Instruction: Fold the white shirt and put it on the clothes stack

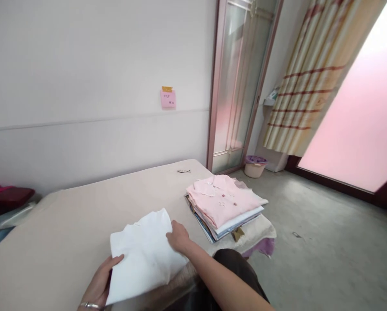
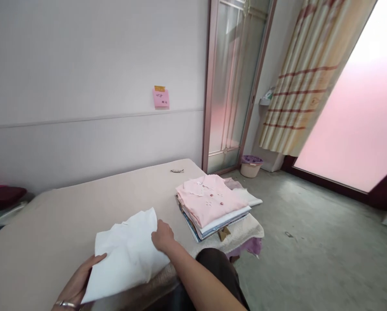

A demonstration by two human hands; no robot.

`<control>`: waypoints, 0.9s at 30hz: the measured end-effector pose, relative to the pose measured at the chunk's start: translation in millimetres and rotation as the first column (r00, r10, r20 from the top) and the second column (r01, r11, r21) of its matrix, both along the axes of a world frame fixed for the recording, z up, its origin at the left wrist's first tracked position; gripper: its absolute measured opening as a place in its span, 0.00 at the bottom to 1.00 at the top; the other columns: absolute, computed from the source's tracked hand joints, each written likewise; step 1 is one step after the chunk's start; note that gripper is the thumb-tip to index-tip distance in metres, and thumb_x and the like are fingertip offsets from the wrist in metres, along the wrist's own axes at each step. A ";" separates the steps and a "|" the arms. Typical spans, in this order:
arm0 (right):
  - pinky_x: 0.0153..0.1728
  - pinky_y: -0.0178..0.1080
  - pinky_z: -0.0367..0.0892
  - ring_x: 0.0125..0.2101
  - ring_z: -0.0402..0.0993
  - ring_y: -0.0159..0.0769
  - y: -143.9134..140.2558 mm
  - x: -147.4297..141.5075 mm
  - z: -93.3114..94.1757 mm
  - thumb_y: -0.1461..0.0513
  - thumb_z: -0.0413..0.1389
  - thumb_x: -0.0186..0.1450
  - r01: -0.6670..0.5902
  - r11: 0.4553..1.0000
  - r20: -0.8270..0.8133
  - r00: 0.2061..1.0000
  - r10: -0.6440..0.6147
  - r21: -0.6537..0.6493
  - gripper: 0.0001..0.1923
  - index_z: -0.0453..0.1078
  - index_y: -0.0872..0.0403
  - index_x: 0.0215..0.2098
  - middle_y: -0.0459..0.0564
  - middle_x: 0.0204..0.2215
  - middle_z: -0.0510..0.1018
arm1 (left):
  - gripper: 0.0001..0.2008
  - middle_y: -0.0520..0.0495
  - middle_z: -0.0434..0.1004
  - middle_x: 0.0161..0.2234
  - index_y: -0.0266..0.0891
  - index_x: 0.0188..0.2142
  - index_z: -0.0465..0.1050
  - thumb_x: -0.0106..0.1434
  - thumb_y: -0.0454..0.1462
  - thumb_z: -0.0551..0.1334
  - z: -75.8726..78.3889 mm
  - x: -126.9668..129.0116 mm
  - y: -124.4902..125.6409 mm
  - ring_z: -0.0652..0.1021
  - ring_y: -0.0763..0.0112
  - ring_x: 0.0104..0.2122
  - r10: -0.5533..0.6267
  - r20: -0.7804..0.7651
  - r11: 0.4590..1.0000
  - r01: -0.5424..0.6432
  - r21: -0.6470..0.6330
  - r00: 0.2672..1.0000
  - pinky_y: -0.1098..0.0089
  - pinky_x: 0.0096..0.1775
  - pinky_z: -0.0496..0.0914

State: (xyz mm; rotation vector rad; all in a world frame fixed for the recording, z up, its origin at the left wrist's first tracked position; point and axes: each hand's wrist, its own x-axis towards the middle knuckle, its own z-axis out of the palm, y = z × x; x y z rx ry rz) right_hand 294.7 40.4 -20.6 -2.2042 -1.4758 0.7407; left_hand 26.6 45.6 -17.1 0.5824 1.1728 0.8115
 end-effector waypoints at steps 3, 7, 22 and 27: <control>0.45 0.41 0.65 0.49 0.75 0.46 -8.2 38.7 38.0 0.60 0.55 0.64 -0.054 0.994 0.067 0.997 0.048 0.093 0.16 0.69 0.53 0.50 0.59 0.48 0.79 | 0.35 0.39 0.84 0.42 0.37 0.57 0.69 0.50 0.36 0.73 37.6 46.7 -7.5 0.84 0.50 0.40 -0.044 0.031 0.991 0.040 0.129 0.999 0.56 0.39 0.79; 0.40 0.38 0.62 0.44 0.76 0.43 -22.3 126.9 103.7 0.58 0.52 0.68 -0.068 0.972 0.237 0.971 0.013 0.223 0.13 0.66 0.53 0.49 0.57 0.45 0.80 | 0.35 0.37 0.81 0.48 0.37 0.60 0.68 0.52 0.38 0.73 79.6 131.5 -5.9 0.82 0.52 0.44 -0.164 0.129 0.936 0.113 0.333 0.978 0.57 0.45 0.78; 0.43 0.38 0.63 0.46 0.75 0.43 -20.7 362.8 59.8 0.61 0.50 0.69 0.329 0.933 0.354 0.863 -0.361 0.147 0.14 0.72 0.58 0.49 0.61 0.46 0.79 | 0.18 0.39 0.82 0.43 0.33 0.45 0.73 0.55 0.36 0.66 -0.2 373.6 47.1 0.82 0.63 0.40 -0.159 -0.203 0.845 0.239 0.477 0.966 0.63 0.45 0.76; 0.43 0.40 0.63 0.48 0.74 0.45 -15.9 371.7 42.0 0.59 0.46 0.72 0.342 0.927 0.337 0.864 -0.375 0.156 0.17 0.70 0.57 0.51 0.60 0.47 0.78 | 0.19 0.41 0.82 0.44 0.35 0.50 0.71 0.58 0.36 0.64 -6.6 366.2 45.2 0.82 0.64 0.41 -0.152 -0.300 0.795 0.297 0.529 0.942 0.64 0.45 0.75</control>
